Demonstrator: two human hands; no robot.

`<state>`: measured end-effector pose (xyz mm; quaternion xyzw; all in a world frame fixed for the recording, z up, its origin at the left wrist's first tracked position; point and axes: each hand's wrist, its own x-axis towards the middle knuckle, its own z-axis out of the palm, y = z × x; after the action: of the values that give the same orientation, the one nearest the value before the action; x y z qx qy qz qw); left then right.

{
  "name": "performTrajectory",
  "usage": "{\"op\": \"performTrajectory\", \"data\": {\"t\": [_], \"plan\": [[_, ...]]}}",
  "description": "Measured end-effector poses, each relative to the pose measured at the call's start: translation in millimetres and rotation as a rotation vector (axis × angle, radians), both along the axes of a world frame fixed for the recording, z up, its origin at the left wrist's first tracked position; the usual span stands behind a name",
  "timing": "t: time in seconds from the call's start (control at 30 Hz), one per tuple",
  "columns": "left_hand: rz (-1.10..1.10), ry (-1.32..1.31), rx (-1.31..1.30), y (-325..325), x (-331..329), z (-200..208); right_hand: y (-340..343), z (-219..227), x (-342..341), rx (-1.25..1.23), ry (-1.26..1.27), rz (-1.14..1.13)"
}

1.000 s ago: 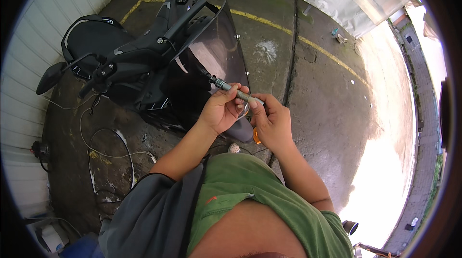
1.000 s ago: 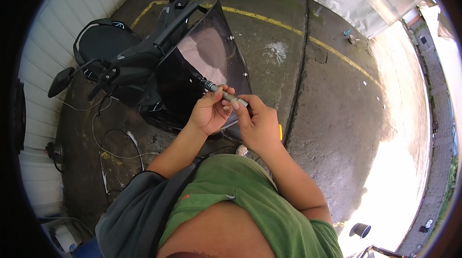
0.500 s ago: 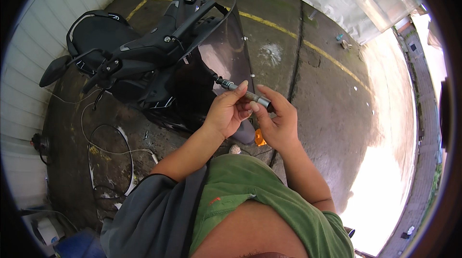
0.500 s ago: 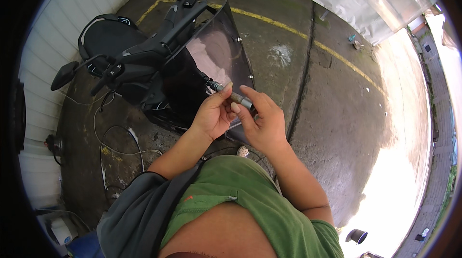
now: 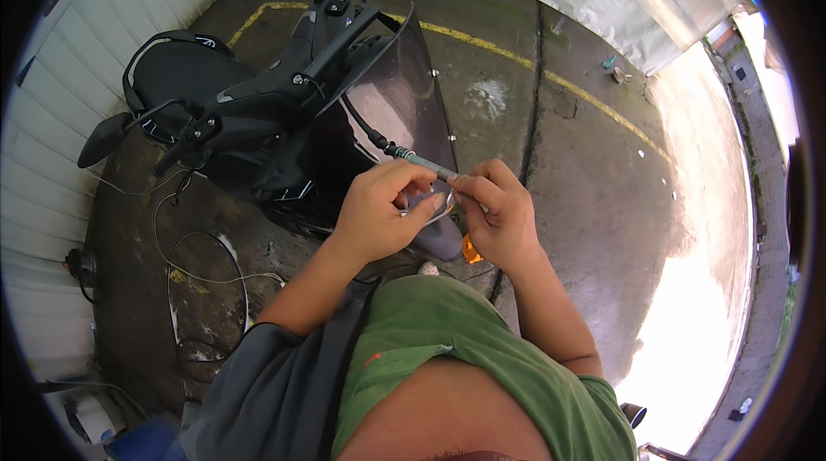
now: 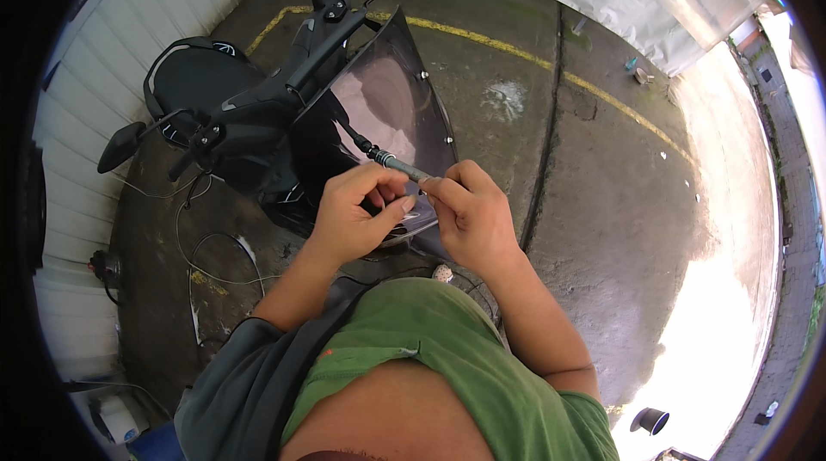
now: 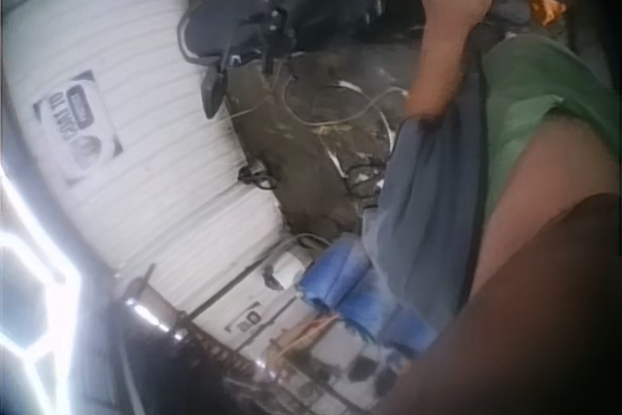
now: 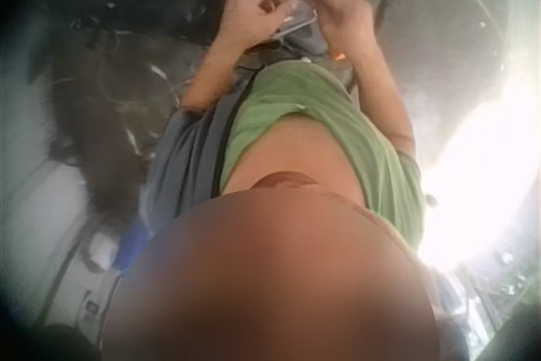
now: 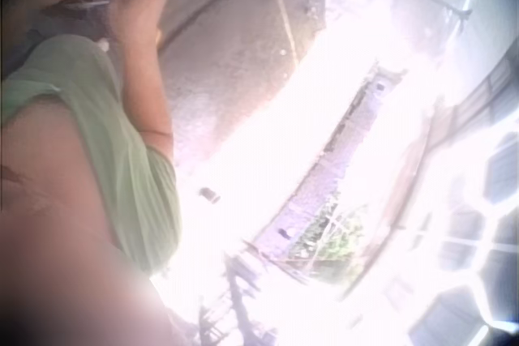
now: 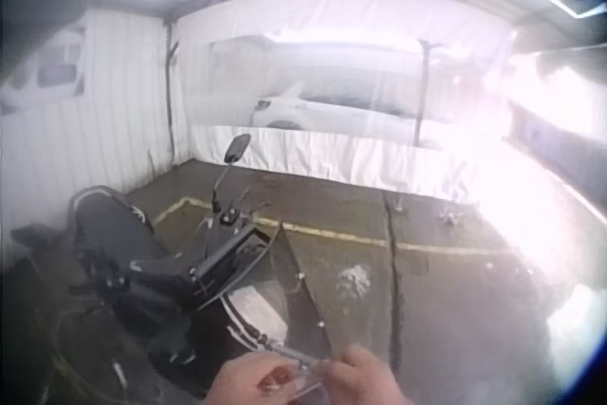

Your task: The person uses a socket wrench to remove several bolts from the front fairing of a black motorcycle. After loosening the bolts, the person detaches the fairing and sets it aside.

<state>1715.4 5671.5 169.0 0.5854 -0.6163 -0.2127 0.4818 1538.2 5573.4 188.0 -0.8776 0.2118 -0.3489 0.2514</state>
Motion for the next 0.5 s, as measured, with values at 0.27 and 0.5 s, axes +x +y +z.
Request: {"op": "performTrajectory", "data": {"t": [0.27,0.5], "plan": [[-0.387,-0.767,0.329,-52,21,40,-1,-12,-1,0.028,-0.098,0.005],[-0.191,-0.828,-0.109,-43,20,22,5,-9,4,0.527,-0.012,-0.163]]}}
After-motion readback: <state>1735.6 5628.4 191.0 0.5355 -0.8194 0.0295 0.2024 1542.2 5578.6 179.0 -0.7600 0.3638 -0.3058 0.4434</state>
